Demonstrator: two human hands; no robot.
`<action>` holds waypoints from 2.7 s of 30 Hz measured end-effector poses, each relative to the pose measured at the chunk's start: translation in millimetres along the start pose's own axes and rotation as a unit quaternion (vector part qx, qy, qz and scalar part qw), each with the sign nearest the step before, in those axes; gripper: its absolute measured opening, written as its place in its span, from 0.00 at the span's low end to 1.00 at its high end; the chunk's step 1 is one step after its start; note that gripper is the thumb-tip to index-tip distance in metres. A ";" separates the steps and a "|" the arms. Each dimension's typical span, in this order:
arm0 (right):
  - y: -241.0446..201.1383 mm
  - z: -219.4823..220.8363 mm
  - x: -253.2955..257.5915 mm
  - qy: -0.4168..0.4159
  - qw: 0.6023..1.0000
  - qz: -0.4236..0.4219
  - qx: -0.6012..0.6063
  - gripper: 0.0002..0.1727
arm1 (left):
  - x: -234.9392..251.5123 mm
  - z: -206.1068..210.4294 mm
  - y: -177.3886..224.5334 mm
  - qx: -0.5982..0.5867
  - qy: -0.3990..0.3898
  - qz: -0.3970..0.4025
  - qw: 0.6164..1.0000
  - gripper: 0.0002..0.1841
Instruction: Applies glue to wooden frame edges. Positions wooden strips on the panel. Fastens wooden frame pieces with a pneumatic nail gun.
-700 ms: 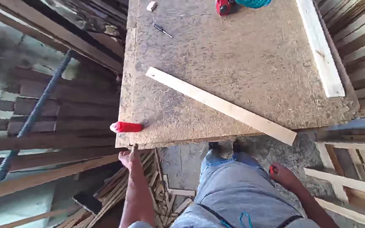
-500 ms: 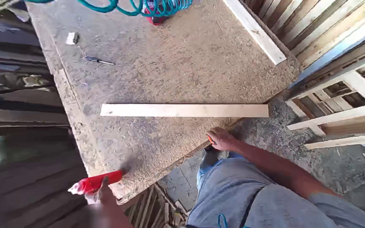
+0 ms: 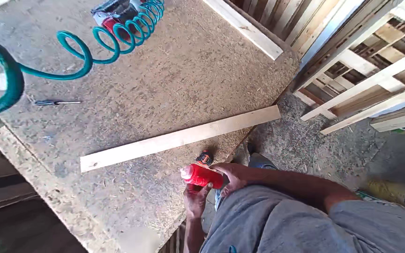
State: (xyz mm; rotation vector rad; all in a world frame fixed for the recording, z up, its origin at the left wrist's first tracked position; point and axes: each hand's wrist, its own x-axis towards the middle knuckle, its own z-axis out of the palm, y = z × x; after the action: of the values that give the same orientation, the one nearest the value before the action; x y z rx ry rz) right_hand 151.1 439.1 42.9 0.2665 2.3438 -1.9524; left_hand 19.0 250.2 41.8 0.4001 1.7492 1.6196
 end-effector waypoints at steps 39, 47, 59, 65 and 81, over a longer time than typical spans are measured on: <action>-5.2 -618.1 -223.1 0.442 0.843 0.112 -0.287 0.49 | 271.5 267.1 -14.6 0.646 -0.081 -0.010 0.759 0.51; 19.3 -596.6 -174.1 0.190 0.867 0.267 -0.376 0.33 | 192.5 296.0 -11.3 0.482 0.013 -0.019 0.876 0.36; 123.2 -562.2 -98.7 0.356 0.931 0.024 0.083 0.37 | 58.2 275.7 -64.1 0.359 0.017 -0.268 0.894 0.20; 163.2 -561.1 -79.6 0.366 0.908 -0.021 0.204 0.37 | 19.8 241.6 -83.5 0.366 0.062 -0.403 0.837 0.22; 196.0 -550.2 -77.1 0.443 0.886 0.047 0.130 0.38 | -46.8 270.1 -123.8 0.103 0.221 -0.548 0.800 0.23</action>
State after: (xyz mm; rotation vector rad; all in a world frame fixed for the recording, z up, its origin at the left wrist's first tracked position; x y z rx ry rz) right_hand 290.4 1006.7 -31.7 1.5528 2.3598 -2.4205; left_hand 262.7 398.3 -53.6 -0.8578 1.8922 0.6680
